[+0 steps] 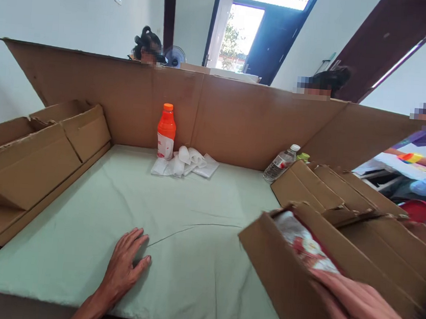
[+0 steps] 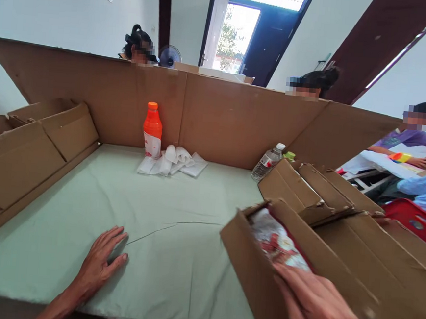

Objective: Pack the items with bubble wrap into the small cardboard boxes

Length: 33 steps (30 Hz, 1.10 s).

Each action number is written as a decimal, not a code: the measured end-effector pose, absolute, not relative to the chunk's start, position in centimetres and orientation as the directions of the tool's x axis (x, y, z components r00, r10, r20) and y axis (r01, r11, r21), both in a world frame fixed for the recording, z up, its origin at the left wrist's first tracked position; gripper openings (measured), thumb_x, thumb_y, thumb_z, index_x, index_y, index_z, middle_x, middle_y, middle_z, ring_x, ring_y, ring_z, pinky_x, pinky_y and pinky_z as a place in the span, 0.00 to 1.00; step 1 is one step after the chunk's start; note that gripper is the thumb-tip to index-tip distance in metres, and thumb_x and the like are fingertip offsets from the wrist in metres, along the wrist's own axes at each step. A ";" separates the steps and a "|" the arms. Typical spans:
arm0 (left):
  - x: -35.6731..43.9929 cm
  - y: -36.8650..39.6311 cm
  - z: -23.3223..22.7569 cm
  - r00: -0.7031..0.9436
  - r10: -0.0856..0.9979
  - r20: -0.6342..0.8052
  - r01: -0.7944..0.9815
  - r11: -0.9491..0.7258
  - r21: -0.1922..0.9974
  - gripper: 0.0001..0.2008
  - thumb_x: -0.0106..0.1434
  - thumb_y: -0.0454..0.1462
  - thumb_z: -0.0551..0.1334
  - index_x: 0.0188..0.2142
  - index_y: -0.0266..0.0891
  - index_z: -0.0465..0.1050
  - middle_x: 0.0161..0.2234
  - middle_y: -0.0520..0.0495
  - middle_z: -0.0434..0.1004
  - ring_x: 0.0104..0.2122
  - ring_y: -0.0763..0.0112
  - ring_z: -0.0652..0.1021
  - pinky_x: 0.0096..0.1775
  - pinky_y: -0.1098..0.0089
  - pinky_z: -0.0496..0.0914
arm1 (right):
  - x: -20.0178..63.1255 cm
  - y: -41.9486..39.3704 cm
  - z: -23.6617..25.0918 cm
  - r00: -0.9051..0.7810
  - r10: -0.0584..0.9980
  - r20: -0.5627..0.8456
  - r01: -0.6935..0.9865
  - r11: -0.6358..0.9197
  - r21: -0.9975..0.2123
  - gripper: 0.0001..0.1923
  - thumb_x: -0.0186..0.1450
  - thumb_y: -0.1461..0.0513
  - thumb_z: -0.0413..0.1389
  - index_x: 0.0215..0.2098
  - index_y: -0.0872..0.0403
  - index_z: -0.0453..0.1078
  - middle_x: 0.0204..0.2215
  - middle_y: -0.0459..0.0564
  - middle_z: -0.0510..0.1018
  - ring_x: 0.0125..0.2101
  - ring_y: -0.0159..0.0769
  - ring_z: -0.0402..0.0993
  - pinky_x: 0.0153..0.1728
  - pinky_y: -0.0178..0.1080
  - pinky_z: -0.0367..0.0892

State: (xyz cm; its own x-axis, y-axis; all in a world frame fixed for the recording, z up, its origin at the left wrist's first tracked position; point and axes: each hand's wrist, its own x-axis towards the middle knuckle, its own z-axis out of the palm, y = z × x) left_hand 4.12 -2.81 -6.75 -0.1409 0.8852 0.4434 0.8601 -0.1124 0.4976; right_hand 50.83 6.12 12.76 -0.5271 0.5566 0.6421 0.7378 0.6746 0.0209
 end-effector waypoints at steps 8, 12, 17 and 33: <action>4.6 -4.6 -4.6 -0.233 0.942 0.242 0.680 -0.020 0.733 0.30 0.65 0.49 0.60 0.62 0.38 0.67 0.63 0.34 0.69 0.62 0.50 0.71 0.60 0.48 0.68 | 35.8 5.1 15.9 -0.757 0.426 0.496 0.461 0.886 -0.056 0.15 0.70 0.69 0.49 0.44 0.48 0.76 0.36 0.48 0.84 0.38 0.37 0.79 0.40 0.42 0.70; 4.3 -5.8 -3.6 -0.265 0.944 0.195 0.620 0.012 0.784 0.29 0.65 0.47 0.60 0.63 0.39 0.64 0.64 0.35 0.67 0.63 0.53 0.70 0.61 0.51 0.67 | 36.8 4.8 14.8 -0.576 0.495 0.650 0.502 0.842 -0.196 0.18 0.67 0.65 0.59 0.54 0.44 0.73 0.49 0.51 0.82 0.50 0.46 0.77 0.50 0.51 0.70; 4.2 -5.1 -2.7 -0.230 0.954 0.192 0.599 -0.017 0.801 0.28 0.65 0.46 0.61 0.62 0.39 0.65 0.64 0.36 0.67 0.63 0.53 0.70 0.62 0.53 0.68 | 39.9 3.7 10.2 -0.080 0.753 0.653 0.661 0.531 -0.531 0.17 0.66 0.62 0.59 0.54 0.46 0.74 0.49 0.52 0.80 0.46 0.45 0.78 0.51 0.50 0.72; 6.6 4.6 -2.3 -0.138 0.973 0.185 0.440 -0.107 0.892 0.39 0.57 0.39 0.62 0.68 0.37 0.56 0.65 0.35 0.64 0.64 0.47 0.67 0.63 0.48 0.65 | 37.1 8.4 1.7 -0.139 0.989 -0.056 0.323 -0.009 -0.946 0.25 0.60 0.47 0.61 0.48 0.54 0.75 0.46 0.60 0.83 0.45 0.52 0.81 0.49 0.51 0.75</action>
